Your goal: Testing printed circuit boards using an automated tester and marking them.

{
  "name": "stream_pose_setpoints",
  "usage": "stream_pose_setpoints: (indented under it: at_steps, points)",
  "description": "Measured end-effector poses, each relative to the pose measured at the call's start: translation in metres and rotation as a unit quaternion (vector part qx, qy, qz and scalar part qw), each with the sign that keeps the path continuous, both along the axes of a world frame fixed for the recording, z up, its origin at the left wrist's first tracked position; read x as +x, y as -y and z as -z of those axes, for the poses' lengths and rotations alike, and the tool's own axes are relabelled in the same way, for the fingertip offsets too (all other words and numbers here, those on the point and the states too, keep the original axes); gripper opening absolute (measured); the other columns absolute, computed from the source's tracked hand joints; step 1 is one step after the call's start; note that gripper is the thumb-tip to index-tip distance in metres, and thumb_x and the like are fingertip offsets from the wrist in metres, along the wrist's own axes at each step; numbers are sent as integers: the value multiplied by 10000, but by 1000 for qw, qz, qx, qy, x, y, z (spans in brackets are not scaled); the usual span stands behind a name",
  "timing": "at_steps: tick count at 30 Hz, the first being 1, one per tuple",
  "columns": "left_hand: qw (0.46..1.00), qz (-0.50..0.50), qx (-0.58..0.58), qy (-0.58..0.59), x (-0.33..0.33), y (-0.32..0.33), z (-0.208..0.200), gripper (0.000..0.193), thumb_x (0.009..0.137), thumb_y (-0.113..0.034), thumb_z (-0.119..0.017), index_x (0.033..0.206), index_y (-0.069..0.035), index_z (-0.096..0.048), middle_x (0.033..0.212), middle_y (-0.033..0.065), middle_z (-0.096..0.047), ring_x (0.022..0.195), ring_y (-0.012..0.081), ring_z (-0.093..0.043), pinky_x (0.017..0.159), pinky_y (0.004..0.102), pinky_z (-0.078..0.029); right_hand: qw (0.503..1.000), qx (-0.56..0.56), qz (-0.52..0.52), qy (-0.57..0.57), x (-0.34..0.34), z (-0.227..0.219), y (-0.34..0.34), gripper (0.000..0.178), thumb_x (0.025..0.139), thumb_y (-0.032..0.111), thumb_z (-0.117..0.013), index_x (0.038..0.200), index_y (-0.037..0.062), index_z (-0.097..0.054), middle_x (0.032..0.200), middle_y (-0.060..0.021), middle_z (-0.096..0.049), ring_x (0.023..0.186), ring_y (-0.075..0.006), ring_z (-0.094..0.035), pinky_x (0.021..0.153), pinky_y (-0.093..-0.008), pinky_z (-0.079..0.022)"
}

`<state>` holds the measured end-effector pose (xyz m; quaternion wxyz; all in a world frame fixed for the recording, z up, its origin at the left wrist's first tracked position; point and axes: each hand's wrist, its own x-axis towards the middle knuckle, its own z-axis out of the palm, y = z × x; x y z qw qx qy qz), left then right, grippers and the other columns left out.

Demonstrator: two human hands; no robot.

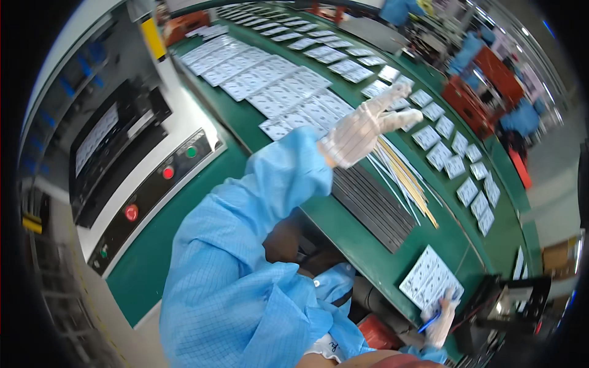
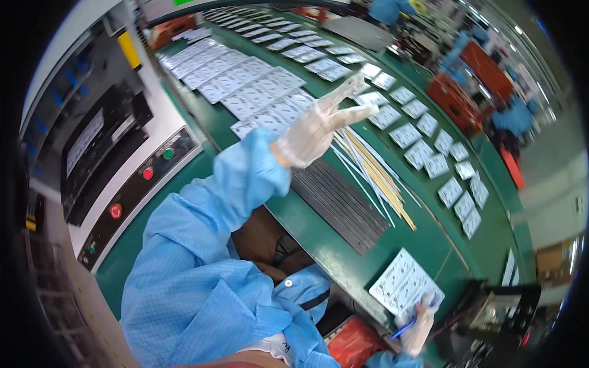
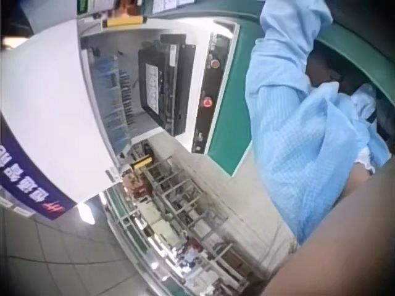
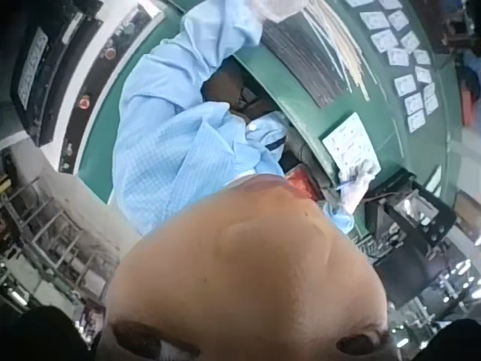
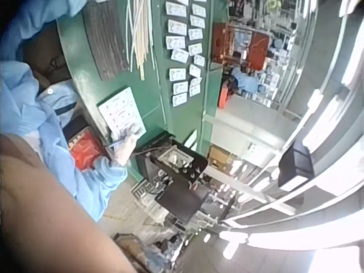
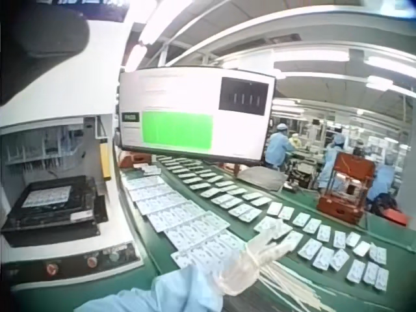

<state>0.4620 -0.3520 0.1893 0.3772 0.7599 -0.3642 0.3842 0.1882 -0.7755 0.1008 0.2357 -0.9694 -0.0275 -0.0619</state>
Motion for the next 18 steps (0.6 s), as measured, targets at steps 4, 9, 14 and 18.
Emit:
stream_pose_setpoints:
  at_steps: [4,9,14,18]
  points:
    - [992,-77,93,41,-85,-106,-27,627,626,170,-392,1137,-129,-597,1287,197,-454,1288,307,-334,1056,405,-268,840,514,171,-22,3,8,-38,597,784,174,-562,1350,125,-377,1382,-100,-368,1181,-220,-428,770,-277,-484]
    - [899,-427,8,-99,-175,-267,-11,541,685,151,-396,1133,-107,-558,1246,183,-485,1199,329,-429,994,360,-343,874,425,228,64,40,21,-28,522,842,319,-501,1245,-1,-416,1173,-113,-467,1006,-219,-479,702,-302,-475]
    - [671,-692,251,-87,-279,-472,-6,425,861,-291,-517,1248,-123,-467,1292,171,-453,1138,344,-472,950,360,-390,873,58,116,471,82,-51,-189,404,837,371,-498,897,-22,-566,688,-118,-585,570,-285,-561,583,-450,-470]
    - [556,-739,186,-331,-290,-538,-18,755,746,-633,-525,1333,-179,-387,1399,152,-318,1271,392,-297,1033,414,-297,810,564,41,153,148,31,-101,531,881,336,-470,1236,-48,-377,1208,-149,-408,971,-206,-449,897,-302,-350]
